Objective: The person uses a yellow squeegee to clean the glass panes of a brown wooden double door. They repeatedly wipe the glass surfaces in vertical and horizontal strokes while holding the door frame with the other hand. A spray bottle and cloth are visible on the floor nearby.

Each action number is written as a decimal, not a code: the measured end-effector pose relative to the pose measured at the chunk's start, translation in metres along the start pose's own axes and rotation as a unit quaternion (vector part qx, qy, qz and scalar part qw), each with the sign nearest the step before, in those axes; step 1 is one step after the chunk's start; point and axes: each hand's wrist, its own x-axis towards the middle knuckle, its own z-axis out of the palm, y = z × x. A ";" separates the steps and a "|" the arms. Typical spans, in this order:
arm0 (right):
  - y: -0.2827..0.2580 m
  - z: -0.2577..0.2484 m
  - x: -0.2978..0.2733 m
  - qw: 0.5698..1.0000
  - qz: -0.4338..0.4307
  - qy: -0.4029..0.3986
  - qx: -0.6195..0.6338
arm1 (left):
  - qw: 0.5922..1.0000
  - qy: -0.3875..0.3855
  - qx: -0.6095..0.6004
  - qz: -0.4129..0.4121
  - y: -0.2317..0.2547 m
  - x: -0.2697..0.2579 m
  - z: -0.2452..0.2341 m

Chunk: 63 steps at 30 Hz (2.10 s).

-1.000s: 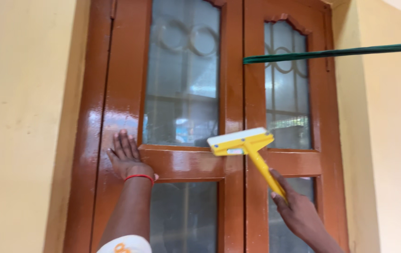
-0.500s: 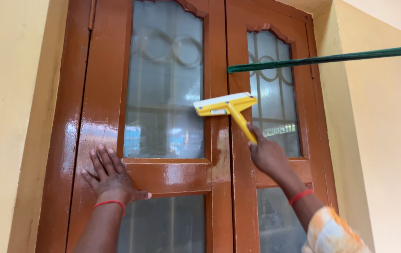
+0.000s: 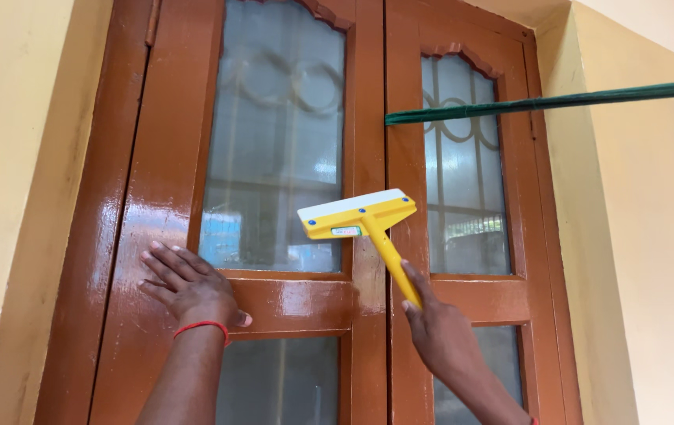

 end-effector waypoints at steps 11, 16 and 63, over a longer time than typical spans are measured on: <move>-0.036 0.005 0.001 0.999 -0.009 -0.035 -0.014 | 0.997 -0.056 -0.037 0.025 -0.012 0.001 0.001; -0.043 0.008 0.024 0.999 -0.033 0.002 0.030 | 0.998 -0.042 -0.030 0.033 -0.014 0.004 0.005; -0.072 -0.063 0.145 0.999 -0.007 -0.017 -0.051 | 0.991 0.090 0.021 0.095 -0.048 -0.032 0.020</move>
